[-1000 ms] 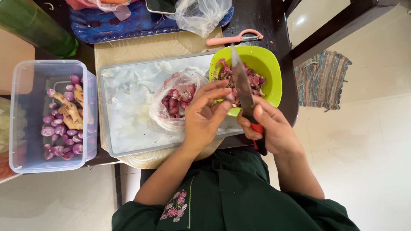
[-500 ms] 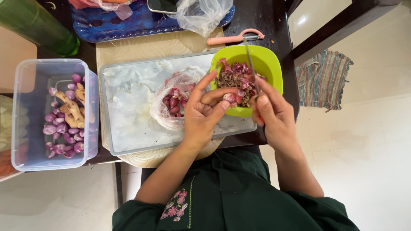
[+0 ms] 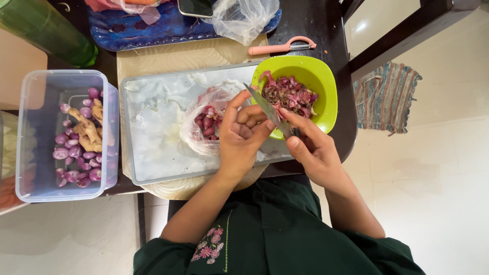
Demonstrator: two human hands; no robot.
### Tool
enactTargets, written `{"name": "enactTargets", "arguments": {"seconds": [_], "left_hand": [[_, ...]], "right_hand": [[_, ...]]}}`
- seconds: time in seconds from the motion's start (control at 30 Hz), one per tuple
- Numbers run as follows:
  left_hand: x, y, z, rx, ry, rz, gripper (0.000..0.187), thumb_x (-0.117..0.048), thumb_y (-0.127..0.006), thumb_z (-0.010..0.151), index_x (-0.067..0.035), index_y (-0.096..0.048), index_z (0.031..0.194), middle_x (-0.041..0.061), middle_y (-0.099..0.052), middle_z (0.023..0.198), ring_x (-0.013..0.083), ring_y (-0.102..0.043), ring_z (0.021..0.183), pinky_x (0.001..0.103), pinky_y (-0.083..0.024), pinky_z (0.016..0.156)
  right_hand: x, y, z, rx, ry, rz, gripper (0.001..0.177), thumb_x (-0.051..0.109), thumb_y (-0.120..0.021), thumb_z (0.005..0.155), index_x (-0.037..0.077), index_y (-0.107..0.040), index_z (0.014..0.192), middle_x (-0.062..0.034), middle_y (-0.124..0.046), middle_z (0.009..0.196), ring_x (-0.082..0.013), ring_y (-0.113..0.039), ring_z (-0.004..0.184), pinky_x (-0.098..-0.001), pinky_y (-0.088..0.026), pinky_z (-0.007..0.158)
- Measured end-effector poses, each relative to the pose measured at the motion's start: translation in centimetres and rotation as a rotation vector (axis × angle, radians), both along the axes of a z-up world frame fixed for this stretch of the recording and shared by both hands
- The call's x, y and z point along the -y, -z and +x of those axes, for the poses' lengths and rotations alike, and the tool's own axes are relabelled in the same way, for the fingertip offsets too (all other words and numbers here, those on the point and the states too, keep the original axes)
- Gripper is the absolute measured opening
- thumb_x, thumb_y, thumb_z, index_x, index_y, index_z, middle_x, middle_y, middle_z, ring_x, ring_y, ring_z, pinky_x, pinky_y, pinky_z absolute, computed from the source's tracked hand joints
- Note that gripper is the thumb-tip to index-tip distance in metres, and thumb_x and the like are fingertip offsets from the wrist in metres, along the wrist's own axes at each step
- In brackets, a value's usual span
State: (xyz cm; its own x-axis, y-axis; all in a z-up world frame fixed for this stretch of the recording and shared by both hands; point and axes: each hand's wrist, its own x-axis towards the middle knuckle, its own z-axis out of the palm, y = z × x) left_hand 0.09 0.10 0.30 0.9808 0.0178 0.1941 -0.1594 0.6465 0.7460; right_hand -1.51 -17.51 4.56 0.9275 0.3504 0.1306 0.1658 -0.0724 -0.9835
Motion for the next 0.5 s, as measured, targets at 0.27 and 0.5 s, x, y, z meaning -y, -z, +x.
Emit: {"name": "enactTargets", "arguments": {"seconds": [0.27, 0.5], "left_hand": [[-0.08, -0.63, -0.09, -0.056, -0.008, 0.048, 0.064, 0.011, -0.067, 0.098, 0.0, -0.037, 0.154, 0.019, -0.07, 0.123, 0.0206, -0.069, 0.116, 0.034, -0.056, 0.105], [-0.09, -0.42, 0.08, -0.052, 0.026, -0.039, 0.063, 0.01, -0.064, 0.101, 0.0, -0.033, 0.155, 0.021, -0.069, 0.124, 0.0222, -0.069, 0.116, 0.036, -0.056, 0.107]], "right_hand": [[0.67, 0.69, 0.27, -0.148, 0.006, 0.125, 0.05, 0.025, -0.054, 0.109, 0.001, -0.05, 0.152, -0.0001, -0.057, 0.091, -0.0047, -0.041, 0.067, -0.0202, -0.035, 0.058], [-0.08, 0.39, 0.08, -0.208, 0.132, 0.133, 0.048, 0.022, -0.053, 0.107, -0.001, -0.051, 0.15, 0.0, -0.055, 0.092, -0.0059, -0.04, 0.065, -0.0209, -0.033, 0.055]]}}
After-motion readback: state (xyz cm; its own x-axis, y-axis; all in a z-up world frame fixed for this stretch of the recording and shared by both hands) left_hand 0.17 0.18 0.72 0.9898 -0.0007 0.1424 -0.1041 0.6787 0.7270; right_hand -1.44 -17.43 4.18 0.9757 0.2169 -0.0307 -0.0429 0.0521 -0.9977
